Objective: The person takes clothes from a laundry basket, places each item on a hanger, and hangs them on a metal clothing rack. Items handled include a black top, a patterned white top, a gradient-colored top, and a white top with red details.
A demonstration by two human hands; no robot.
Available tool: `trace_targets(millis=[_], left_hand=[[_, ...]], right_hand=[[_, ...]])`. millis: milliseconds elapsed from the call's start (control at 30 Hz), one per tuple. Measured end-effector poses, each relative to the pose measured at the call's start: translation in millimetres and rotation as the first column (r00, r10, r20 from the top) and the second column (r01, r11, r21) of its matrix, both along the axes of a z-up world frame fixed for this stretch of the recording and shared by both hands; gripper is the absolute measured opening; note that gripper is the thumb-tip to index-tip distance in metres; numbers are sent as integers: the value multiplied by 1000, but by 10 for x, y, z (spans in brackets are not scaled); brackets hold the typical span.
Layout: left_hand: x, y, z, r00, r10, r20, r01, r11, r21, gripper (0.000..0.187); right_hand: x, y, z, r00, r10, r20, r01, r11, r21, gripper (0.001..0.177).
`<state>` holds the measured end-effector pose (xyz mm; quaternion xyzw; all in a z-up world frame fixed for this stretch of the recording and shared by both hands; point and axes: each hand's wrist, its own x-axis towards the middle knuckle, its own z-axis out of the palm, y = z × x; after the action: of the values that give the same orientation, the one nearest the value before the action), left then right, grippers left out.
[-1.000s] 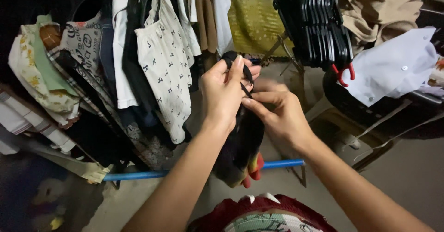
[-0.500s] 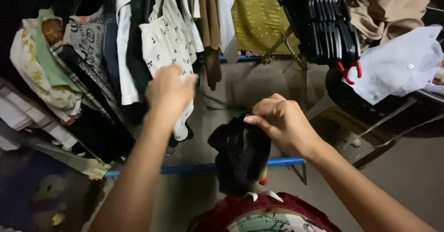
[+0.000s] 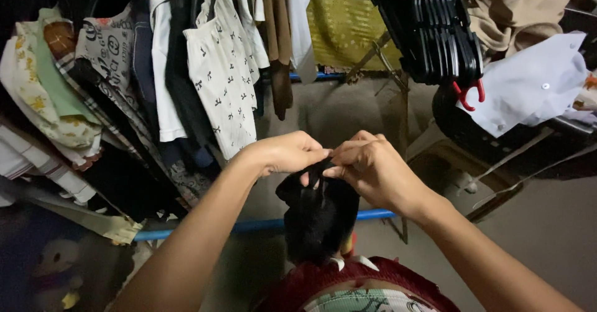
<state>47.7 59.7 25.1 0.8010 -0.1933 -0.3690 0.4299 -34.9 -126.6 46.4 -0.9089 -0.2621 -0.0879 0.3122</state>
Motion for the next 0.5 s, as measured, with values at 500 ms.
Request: trace_targets(millis=[500], left_hand=[[118, 329, -50, 988, 30, -149, -53, 987, -150, 24]], right_hand=[[-38, 200, -28, 993, -3, 115, 15, 995, -102, 9]])
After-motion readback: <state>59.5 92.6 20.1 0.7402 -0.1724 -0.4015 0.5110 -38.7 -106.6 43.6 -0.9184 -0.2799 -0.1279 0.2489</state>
